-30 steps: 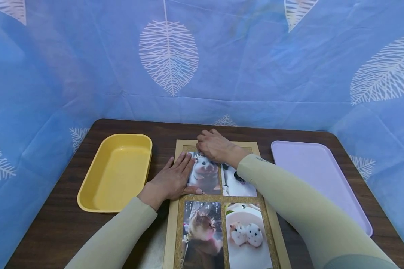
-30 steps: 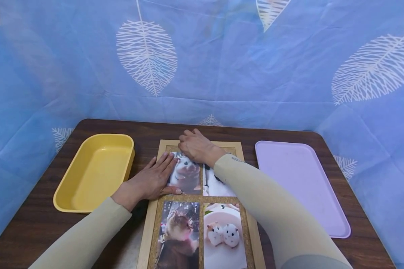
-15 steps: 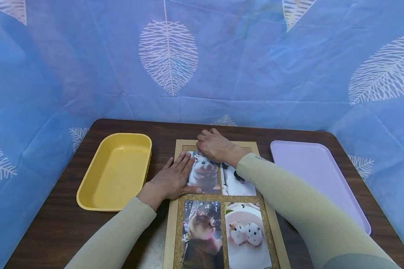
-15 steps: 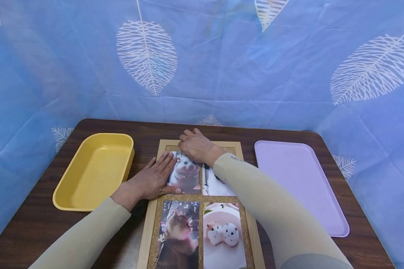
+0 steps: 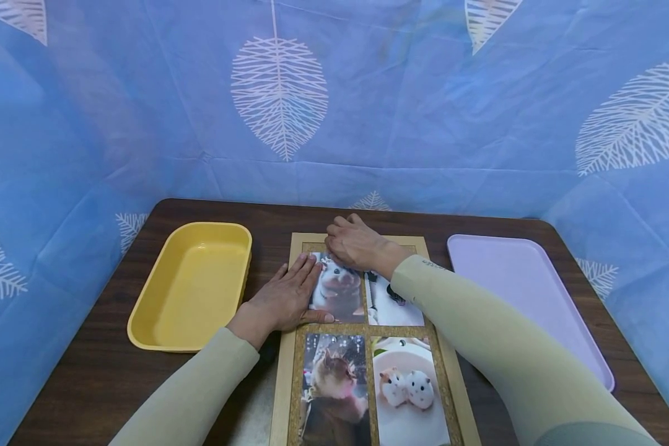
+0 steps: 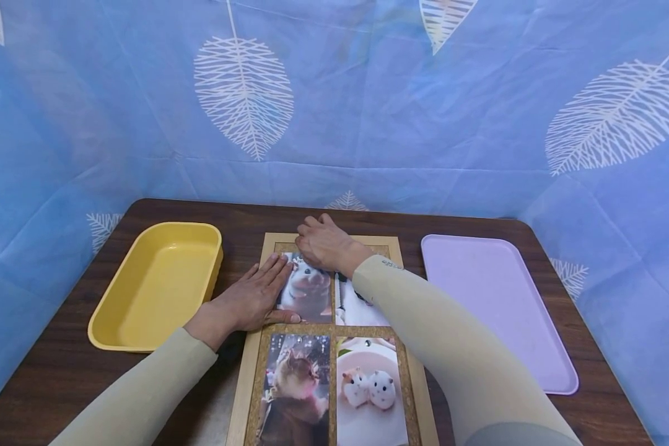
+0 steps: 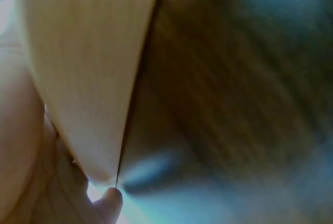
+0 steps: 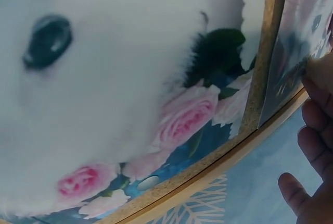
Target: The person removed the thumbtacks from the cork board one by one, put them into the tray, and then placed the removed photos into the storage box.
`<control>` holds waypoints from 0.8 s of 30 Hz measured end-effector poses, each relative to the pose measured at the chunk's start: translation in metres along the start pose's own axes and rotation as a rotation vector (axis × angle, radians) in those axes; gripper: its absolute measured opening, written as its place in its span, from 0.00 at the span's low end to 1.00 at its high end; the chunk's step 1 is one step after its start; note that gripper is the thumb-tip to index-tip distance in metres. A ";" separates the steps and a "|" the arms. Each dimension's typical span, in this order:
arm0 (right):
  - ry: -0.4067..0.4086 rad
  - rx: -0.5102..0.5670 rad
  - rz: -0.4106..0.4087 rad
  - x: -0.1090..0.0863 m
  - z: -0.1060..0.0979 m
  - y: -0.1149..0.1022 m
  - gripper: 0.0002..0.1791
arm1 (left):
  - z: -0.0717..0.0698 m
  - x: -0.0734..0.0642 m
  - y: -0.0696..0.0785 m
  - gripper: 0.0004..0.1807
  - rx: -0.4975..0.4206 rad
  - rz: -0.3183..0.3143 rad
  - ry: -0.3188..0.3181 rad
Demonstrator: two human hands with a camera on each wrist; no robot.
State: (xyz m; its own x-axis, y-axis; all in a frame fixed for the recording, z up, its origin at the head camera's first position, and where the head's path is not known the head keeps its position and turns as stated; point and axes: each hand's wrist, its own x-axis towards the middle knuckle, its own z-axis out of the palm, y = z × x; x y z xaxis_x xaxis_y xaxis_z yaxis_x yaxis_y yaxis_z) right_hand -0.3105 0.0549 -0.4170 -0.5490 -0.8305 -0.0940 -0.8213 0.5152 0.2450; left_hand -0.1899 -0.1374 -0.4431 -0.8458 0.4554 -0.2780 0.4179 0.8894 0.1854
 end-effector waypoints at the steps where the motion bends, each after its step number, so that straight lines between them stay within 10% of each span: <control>1: -0.002 0.004 0.001 0.000 0.000 0.000 0.13 | 0.000 0.000 0.000 0.60 -0.004 0.000 0.003; 24: -0.061 0.080 0.044 0.005 -0.005 0.001 0.09 | -0.002 0.001 0.001 0.60 -0.013 -0.014 -0.008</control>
State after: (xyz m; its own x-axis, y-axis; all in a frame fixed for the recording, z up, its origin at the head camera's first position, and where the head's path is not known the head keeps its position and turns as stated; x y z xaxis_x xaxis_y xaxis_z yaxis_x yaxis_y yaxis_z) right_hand -0.3134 0.0502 -0.4126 -0.5911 -0.7935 -0.1445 -0.8047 0.5681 0.1725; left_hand -0.1912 -0.1360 -0.4412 -0.8489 0.4431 -0.2881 0.4016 0.8951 0.1935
